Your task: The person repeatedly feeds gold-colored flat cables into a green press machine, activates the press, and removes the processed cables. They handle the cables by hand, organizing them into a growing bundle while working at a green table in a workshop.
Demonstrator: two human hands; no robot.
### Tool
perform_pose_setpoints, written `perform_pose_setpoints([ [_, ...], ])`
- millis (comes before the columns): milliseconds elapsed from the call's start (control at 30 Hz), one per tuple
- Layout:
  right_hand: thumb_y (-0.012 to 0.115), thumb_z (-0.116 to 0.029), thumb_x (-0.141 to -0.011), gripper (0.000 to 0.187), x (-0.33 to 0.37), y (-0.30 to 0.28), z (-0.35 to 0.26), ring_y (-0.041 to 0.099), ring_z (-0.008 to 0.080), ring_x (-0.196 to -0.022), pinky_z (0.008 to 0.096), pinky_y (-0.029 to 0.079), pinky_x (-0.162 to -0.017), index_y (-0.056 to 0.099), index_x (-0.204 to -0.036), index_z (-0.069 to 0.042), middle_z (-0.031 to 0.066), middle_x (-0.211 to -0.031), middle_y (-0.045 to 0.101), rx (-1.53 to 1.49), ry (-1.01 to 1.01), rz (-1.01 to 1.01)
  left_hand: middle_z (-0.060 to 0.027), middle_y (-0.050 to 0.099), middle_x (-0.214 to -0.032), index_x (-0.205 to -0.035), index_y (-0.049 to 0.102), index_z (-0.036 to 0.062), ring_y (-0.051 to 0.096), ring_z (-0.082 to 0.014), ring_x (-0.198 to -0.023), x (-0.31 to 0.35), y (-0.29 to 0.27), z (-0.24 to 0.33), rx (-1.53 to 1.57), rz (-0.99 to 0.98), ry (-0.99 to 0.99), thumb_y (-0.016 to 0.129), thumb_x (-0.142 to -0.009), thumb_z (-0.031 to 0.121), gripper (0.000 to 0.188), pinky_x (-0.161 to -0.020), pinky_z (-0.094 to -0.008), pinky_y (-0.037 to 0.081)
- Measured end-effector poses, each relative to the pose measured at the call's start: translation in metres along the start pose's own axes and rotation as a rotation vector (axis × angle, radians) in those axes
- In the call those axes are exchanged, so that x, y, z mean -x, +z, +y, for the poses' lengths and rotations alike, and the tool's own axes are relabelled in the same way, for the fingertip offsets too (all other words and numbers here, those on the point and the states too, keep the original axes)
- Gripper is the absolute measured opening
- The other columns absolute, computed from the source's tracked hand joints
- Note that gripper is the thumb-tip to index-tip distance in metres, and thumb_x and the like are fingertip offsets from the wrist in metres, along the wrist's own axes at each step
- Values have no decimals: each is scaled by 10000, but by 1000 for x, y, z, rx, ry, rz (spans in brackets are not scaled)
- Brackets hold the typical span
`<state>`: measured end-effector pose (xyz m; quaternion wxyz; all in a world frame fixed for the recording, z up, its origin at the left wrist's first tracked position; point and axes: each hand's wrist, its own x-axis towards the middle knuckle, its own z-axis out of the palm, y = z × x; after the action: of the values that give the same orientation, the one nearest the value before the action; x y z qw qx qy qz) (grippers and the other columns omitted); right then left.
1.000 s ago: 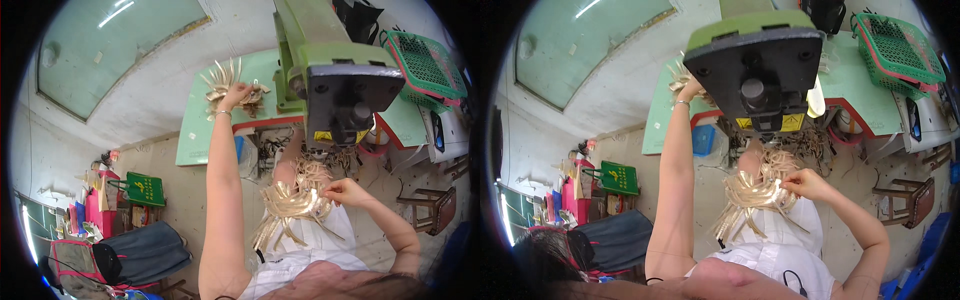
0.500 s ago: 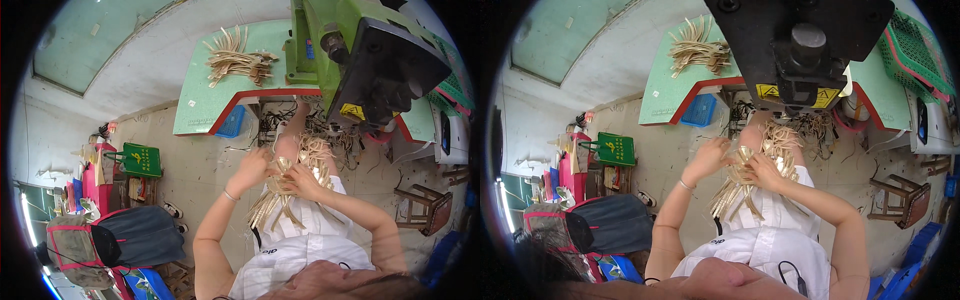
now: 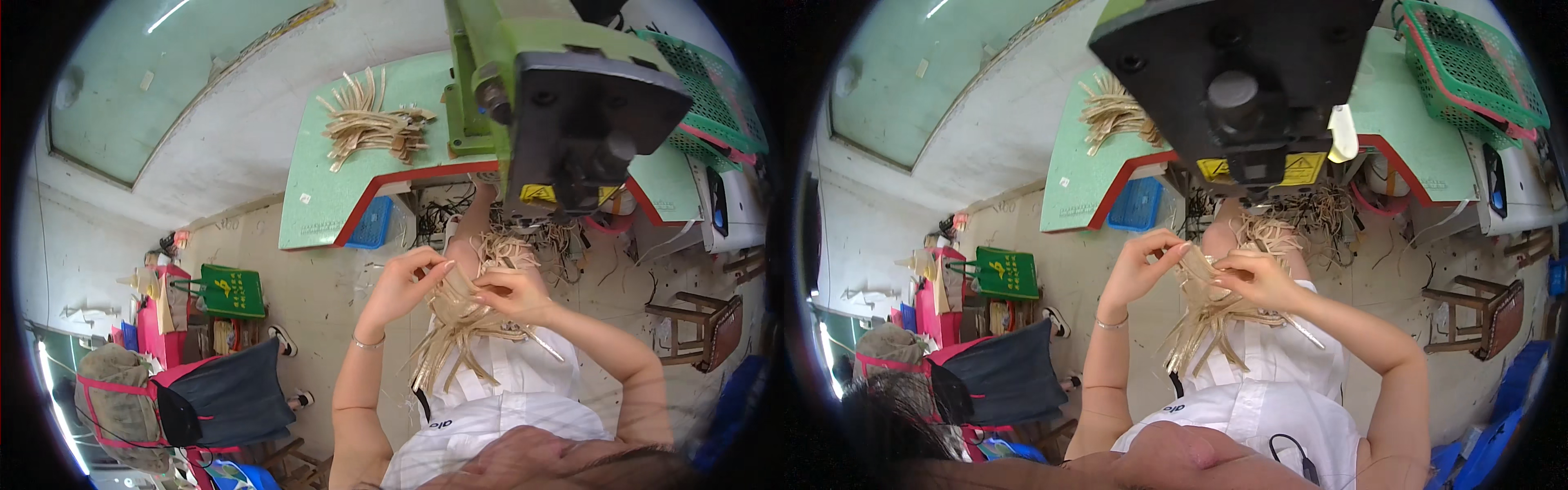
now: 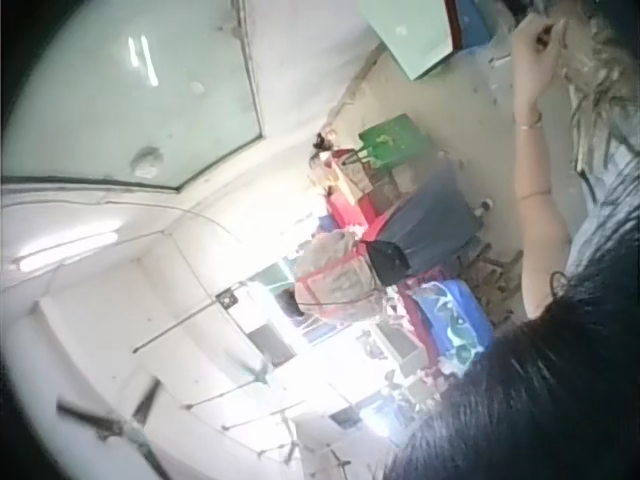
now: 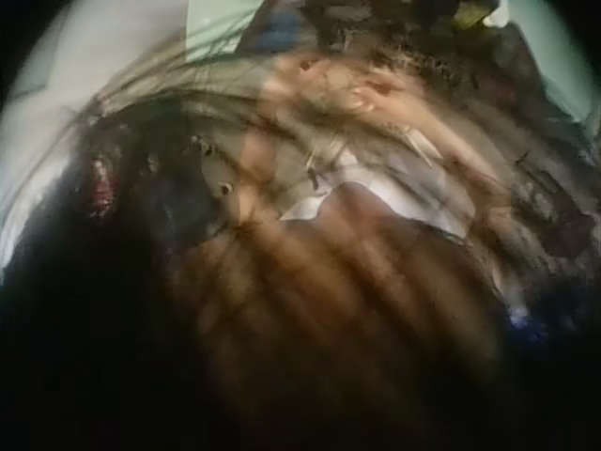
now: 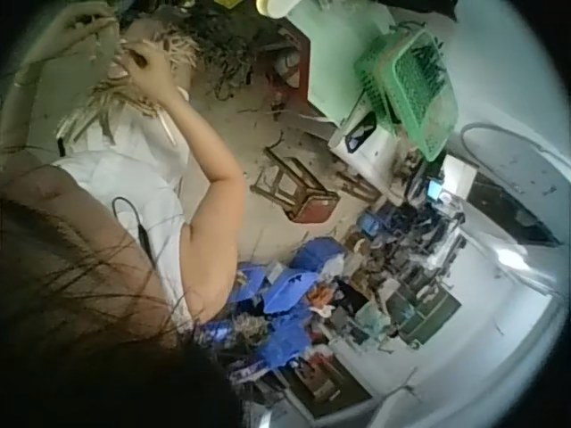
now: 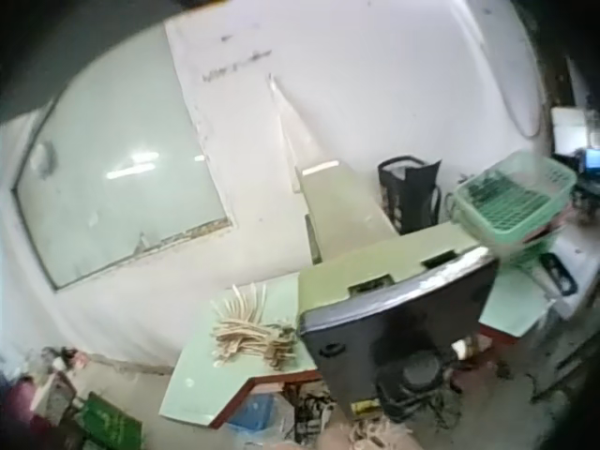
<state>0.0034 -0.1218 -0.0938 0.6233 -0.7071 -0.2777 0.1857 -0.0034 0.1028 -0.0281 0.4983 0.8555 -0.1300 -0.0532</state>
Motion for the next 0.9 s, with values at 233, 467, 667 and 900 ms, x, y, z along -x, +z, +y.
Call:
perform_pose_setpoints([
  [233,673,-223,-801,135,-9,-130,-101,496,147,-714,287,402,-661,687,-838,-94,16,-723,564,439,-64,-339,-40,649,-803,-875,664,-38,572,-68,-724,-18,37,41,363,-135,65,614,-851,67,118,-617,-191,423],
  [467,711,-221,-787,203,-34,-177,-163,574,121,-705,280,459,-652,653,-835,-34,23,-756,628,601,190,-406,-64,674,-755,-889,677,-24,577,-56,-654,-39,79,82,732,85,-197,588,-879,88,144,-580,-173,406],
  [667,700,-233,-785,245,-48,-182,-127,550,142,-670,289,453,-635,577,-823,-24,52,-716,589,583,-142,-398,-59,656,-710,-835,673,-25,547,-57,-605,-30,75,71,686,228,-177,598,-871,108,157,-545,-181,374],
  [900,656,-301,-806,286,-39,-167,-135,543,215,-644,328,446,-623,583,-867,-32,75,-722,594,727,-125,-311,-12,577,-661,-830,625,-15,451,-49,-547,-35,39,40,688,361,-102,566,-872,135,166,-506,-189,297],
])
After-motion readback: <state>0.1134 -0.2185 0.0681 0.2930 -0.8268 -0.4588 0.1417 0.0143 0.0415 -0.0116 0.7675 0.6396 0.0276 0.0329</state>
